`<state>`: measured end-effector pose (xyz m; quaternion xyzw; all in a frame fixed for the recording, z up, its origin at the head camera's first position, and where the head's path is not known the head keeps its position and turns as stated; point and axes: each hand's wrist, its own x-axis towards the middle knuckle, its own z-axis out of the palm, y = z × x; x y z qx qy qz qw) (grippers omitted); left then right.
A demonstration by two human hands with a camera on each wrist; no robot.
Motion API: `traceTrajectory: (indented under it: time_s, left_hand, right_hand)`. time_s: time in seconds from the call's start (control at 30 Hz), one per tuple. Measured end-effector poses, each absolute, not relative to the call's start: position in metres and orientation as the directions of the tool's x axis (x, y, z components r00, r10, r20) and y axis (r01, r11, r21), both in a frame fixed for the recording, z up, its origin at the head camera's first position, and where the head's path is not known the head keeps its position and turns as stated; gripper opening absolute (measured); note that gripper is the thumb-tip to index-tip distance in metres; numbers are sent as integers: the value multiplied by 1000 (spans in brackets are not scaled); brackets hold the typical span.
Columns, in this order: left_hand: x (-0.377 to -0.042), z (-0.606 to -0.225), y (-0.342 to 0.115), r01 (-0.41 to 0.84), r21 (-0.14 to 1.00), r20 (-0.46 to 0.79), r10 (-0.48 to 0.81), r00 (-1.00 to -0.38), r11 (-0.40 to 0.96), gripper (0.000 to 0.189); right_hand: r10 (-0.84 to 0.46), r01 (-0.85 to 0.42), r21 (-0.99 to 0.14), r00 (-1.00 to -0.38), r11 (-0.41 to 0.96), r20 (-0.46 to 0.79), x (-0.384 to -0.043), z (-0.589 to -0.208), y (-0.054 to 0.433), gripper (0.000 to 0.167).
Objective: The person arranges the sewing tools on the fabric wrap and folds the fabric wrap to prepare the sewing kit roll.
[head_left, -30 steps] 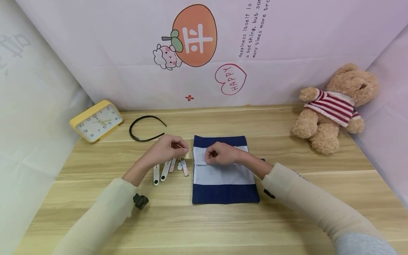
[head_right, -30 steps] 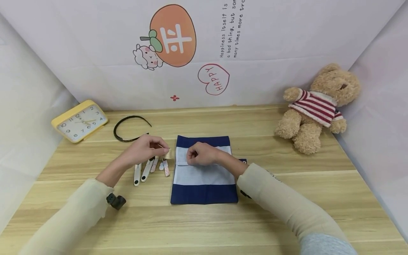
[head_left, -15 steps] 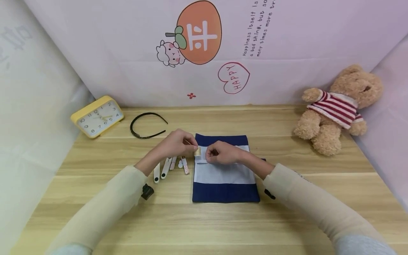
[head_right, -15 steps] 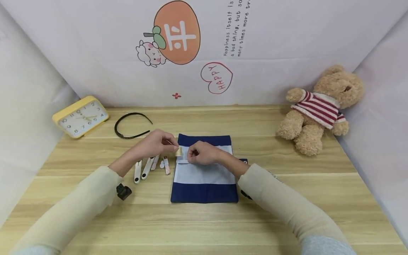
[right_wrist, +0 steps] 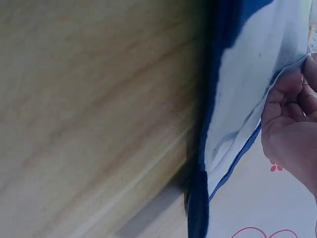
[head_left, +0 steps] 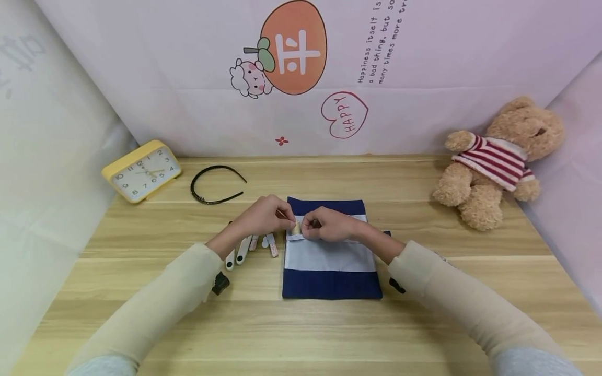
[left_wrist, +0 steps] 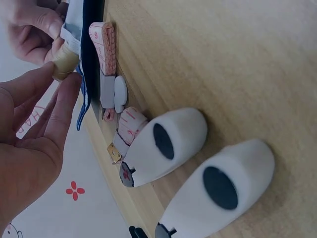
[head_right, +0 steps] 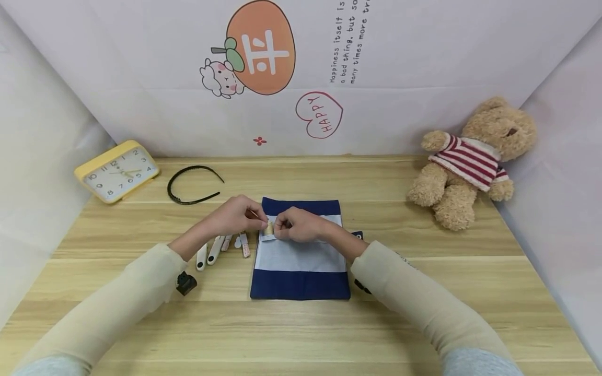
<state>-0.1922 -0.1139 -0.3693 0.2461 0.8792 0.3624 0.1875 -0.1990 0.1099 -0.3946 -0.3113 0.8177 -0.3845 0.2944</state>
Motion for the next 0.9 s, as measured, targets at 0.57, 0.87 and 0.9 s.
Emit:
traceTrajectory:
  time_s: [0.57, 0.87, 0.9]
  left_hand:
    - [-195, -375, -113, 315, 734, -146, 592, -792, 602, 10]
    - [-195, -385, -112, 383, 716, -124, 645, -754, 584, 13]
    - [-195, -386, -111, 395, 711, -119, 653, -748, 582, 13]
  right_hand:
    - [-733, -223, -847, -632, 483, -251, -199, -396, 112, 10]
    - [-726, -244, -830, -641, 501, -250, -199, -398, 111, 12]
    - [-727, -250, -827, -640, 504, -249, -199, -398, 110, 12]
